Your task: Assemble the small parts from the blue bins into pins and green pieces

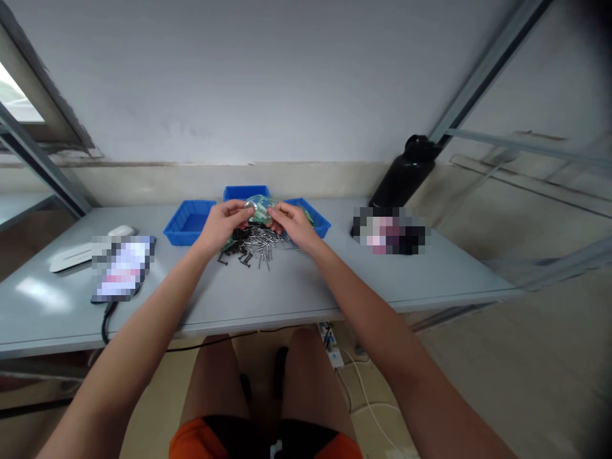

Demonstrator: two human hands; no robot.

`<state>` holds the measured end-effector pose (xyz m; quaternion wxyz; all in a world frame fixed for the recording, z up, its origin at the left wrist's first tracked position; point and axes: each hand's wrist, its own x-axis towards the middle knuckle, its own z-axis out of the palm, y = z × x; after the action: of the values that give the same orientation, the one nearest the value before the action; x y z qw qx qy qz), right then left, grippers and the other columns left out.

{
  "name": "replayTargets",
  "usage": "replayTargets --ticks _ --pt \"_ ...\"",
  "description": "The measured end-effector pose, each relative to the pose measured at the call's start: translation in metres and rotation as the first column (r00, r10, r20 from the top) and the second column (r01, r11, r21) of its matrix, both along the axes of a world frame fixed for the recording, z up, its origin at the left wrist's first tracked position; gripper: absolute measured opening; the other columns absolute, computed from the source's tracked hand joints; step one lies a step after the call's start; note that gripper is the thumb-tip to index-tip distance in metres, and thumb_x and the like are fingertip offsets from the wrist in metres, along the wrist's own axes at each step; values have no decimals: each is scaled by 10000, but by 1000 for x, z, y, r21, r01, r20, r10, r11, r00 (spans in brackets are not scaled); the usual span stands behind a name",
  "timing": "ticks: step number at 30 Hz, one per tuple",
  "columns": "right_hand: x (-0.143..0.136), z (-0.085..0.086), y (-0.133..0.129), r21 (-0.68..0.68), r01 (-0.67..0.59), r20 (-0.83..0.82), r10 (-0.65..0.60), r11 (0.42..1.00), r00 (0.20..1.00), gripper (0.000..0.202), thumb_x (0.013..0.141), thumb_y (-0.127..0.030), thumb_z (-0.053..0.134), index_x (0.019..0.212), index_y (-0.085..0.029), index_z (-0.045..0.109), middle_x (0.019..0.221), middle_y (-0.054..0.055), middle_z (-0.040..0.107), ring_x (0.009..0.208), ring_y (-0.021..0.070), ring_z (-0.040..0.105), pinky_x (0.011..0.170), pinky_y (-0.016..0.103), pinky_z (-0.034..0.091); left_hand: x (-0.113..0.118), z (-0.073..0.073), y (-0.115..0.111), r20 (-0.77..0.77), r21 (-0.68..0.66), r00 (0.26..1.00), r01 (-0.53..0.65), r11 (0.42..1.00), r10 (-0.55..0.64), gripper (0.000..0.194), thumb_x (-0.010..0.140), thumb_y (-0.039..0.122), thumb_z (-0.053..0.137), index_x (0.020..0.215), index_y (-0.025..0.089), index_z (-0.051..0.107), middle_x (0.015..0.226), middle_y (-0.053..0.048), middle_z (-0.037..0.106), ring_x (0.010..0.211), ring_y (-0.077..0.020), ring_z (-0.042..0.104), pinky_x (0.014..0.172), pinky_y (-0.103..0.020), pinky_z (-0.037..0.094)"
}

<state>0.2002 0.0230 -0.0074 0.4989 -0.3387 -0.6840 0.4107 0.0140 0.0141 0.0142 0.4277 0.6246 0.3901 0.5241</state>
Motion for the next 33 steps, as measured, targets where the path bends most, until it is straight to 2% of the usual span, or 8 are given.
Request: replayTargets --ticks 7,11,13,17,21,24,27,33 --pt "2 -1 3 83 29 90 -36 996 995 372 829 -541 569 692 -196 537 649 -5 572 593 113 525 571 259 404 -1 -3 2 -76 70 997 -4 998 9 228 721 298 703 898 176 627 616 27 572 536 -99 497 566 -250 427" --pt "3 -6 5 165 66 206 -100 984 973 261 828 -470 593 861 -211 581 582 -46 505 553 118 494 548 260 364 -7 -7 7 -277 112 961 23 993 8 129 706 246 691 737 160 601 615 17 563 574 -105 497 574 -246 400" --pt "4 -7 4 197 55 294 -112 979 949 226 845 -438 580 859 -213 590 529 -61 453 504 109 449 523 258 327 -8 -9 9 -363 127 931 24 992 24 131 703 236 683 663 151 591 628 5 567 595 -106 491 582 -249 385" --pt "6 -5 2 185 80 311 -135 980 941 198 856 -402 565 822 -210 602 460 -79 377 433 92 379 484 253 288 -7 -8 7 -377 109 926 27 994 17 138 719 258 671 666 143 617 642 -7 580 598 -107 485 585 -256 370" --pt "8 0 1 59 28 147 -36 998 988 181 831 -382 578 860 -204 591 538 -45 548 475 107 498 498 249 384 -4 -1 -1 -349 106 937 54 993 -14 168 738 320 677 727 154 652 599 11 547 549 -96 443 537 -245 329" --pt "11 5 -2 -28 -121 104 123 992 987 183 813 -377 595 826 -194 587 608 -13 622 516 111 555 517 245 430 -5 5 -9 -365 5 919 158 987 -145 313 800 418 622 625 159 609 512 17 482 485 -91 405 487 -245 296" --pt "13 9 -7 -100 -264 129 276 959 953 205 810 -389 611 803 -185 594 642 10 656 557 122 596 535 245 451 -6 9 -13 -339 -106 899 258 960 -278 477 863 504 519 531 163 531 510 -11 498 487 -103 446 493 -253 342" --pt "11 6 -7 -97 -266 85 274 959 958 250 837 -435 598 826 -185 600 715 24 659 636 126 609 579 250 460 -6 9 -11 -398 -137 895 157 978 -199 283 855 422 572 758 164 638 634 -5 532 567 -100 482 513 -229 350"
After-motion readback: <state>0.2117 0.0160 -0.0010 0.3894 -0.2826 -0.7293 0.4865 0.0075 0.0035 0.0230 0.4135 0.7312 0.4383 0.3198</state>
